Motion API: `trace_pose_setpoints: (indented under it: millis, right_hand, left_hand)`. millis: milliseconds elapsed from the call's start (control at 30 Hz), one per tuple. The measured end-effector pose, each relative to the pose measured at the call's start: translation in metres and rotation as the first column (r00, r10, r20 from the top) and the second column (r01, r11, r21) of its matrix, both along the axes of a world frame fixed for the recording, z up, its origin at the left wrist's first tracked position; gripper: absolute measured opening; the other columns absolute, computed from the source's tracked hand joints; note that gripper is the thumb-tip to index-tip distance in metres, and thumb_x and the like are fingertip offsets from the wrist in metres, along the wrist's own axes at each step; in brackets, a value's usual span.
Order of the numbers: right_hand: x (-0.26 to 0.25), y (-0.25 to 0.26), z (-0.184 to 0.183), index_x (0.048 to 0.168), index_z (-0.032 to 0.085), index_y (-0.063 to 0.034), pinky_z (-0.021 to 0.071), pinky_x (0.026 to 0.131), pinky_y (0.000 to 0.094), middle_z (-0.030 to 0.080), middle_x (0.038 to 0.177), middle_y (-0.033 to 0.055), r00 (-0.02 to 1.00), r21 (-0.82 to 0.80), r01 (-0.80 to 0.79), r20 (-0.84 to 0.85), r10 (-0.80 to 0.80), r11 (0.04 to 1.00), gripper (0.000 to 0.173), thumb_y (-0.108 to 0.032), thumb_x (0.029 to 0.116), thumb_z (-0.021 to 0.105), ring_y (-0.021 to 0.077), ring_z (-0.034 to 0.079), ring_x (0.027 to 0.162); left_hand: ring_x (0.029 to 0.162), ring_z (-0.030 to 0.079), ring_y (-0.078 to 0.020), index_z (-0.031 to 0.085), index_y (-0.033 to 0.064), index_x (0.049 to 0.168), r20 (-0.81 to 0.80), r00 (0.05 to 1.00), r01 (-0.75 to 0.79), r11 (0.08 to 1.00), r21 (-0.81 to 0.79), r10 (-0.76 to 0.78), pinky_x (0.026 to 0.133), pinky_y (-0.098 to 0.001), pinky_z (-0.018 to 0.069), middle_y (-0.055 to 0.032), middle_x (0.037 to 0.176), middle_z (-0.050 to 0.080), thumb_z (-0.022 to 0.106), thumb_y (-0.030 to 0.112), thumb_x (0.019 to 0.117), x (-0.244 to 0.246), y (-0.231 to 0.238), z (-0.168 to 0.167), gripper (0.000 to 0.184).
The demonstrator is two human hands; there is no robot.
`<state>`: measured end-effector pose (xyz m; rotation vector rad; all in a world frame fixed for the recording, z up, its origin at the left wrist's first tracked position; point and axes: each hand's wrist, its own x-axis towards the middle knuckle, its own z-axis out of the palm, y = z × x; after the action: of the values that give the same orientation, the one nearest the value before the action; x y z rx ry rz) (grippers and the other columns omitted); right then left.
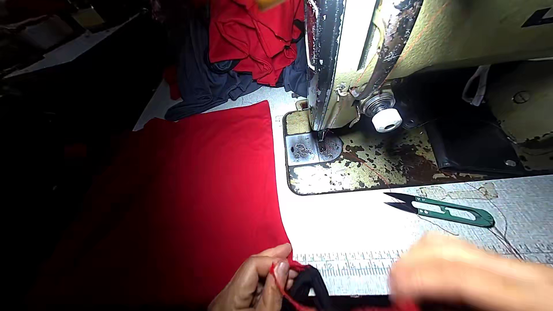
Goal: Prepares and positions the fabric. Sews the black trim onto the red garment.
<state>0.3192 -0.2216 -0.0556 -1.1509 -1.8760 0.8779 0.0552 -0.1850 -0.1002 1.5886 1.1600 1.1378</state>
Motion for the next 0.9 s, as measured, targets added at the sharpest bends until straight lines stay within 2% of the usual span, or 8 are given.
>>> trace_pose_setpoints:
  millis: [100, 200, 333, 467, 500, 567, 700, 900]
  right_hand:
    - [0.01, 0.013, -0.034, 0.113, 0.077, -0.0043, 0.0512, 0.084, 0.0503, 0.072, 0.109, 0.0166, 0.702, 0.312, 0.446, 0.46, -0.544, 0.839, 0.039, -0.036, 0.0998, 0.057, 0.0363, 0.065, 0.104]
    - [0.015, 0.022, -0.059, 0.11, 0.077, -0.0062, 0.0506, 0.081, 0.0532, 0.07, 0.108, 0.0161, 0.579, 0.392, 0.523, 0.489, -0.652, 0.757, 0.04, -0.035, 0.096, 0.053, 0.0405, 0.063, 0.103]
    - [0.011, 0.028, -0.066, 0.097, 0.077, -0.0059, 0.0468, 0.079, 0.0515, 0.07, 0.096, 0.012, 0.594, 0.449, 0.539, 0.397, -0.699, 0.713, 0.037, -0.028, 0.0999, 0.048, 0.0334, 0.064, 0.095]
    - [-0.005, 0.026, -0.046, 0.103, 0.071, -0.016, 0.0517, 0.072, 0.0286, 0.068, 0.082, -0.0059, 0.863, 0.219, 0.409, 0.221, -0.454, 0.886, 0.033, -0.032, 0.109, 0.044, 0.0035, 0.064, 0.077]
    - [-0.014, 0.025, -0.039, 0.104, 0.072, -0.014, 0.0532, 0.065, 0.0251, 0.067, 0.08, -0.0033, 0.925, 0.146, 0.31, 0.183, -0.334, 0.939, 0.031, -0.03, 0.1093, 0.045, 0.004, 0.063, 0.072]
    - [-0.032, 0.027, -0.022, 0.1, 0.072, -0.009, 0.0501, 0.059, 0.0322, 0.067, 0.077, 0.0046, 0.959, 0.093, 0.105, 0.254, -0.125, 0.99, 0.028, -0.025, 0.1075, 0.05, 0.0145, 0.065, 0.07]
    - [-0.063, 0.035, -0.014, 0.089, 0.068, -0.0111, 0.0407, 0.042, 0.0339, 0.058, 0.063, 0.0023, 0.848, 0.185, -0.065, 0.528, -0.043, 0.981, 0.023, -0.028, 0.0986, 0.056, 0.0178, 0.061, 0.054]
    - [-0.07, 0.045, -0.024, 0.103, 0.073, -0.0108, 0.0428, 0.046, 0.0389, 0.062, 0.066, 0.0058, 0.879, 0.157, -0.114, 0.476, 0.026, 0.981, 0.028, -0.025, 0.1009, 0.05, 0.0239, 0.064, 0.058]
  left_hand:
    - [0.098, 0.073, -0.0054, 0.06, 0.0029, 0.092, 0.065, 0.998, -0.011, 0.999, -0.046, 0.014, 0.083, -0.0242, 0.061, -0.0062, 0.117, 0.075, 0.053, -0.001, 0.1013, 0.0, -0.011, -0.002, 0.013]
    - [0.115, 0.069, -0.0092, 0.062, 0.0052, 0.096, 0.13, 0.991, 0.005, 0.999, -0.044, 0.001, 0.095, -0.0288, 0.0581, -0.0066, 0.127, 0.072, 0.053, 0.004, 0.1037, 0.0, -0.019, -0.004, 0.012]
    - [0.124, 0.065, -0.011, 0.063, 0.0074, 0.099, 0.144, 0.989, 0.044, 0.999, 0.017, -0.046, 0.103, -0.032, 0.0551, -0.006, 0.134, 0.068, 0.052, 0.008, 0.1059, 0.0, -0.023, -0.009, 0.013]
    - [0.127, 0.061, -0.0096, 0.064, 0.0056, 0.1, 0.089, 0.992, 0.077, 0.993, 0.087, -0.085, 0.107, -0.0305, 0.0519, -0.0065, 0.137, 0.066, 0.052, 0.009, 0.1064, -0.002, -0.023, -0.013, 0.014]
    - [0.127, 0.061, -0.0092, 0.064, 0.0049, 0.1, 0.071, 0.994, 0.077, 0.992, 0.101, -0.084, 0.107, -0.0302, 0.0519, -0.0072, 0.136, 0.066, 0.053, 0.01, 0.1063, -0.002, -0.023, -0.014, 0.014]
    - [0.127, 0.061, -0.0073, 0.064, 0.0043, 0.099, 0.049, 0.995, 0.076, 0.99, 0.115, -0.082, 0.107, -0.029, 0.0515, -0.0071, 0.136, 0.066, 0.054, 0.012, 0.1063, -0.001, -0.023, -0.014, 0.015]
    - [0.126, 0.061, -0.0061, 0.064, 0.0037, 0.098, 0.046, 0.995, 0.079, 0.989, 0.128, -0.086, 0.106, -0.0272, 0.0511, -0.0076, 0.137, 0.065, 0.054, 0.011, 0.1059, -0.001, -0.023, -0.014, 0.015]
    - [0.131, 0.057, -0.006, 0.066, 0.0017, 0.098, 0.028, 0.995, 0.09, 0.983, 0.157, -0.096, 0.111, -0.027, 0.0476, -0.0098, 0.141, 0.062, 0.056, 0.009, 0.1046, -0.002, -0.021, -0.015, 0.014]
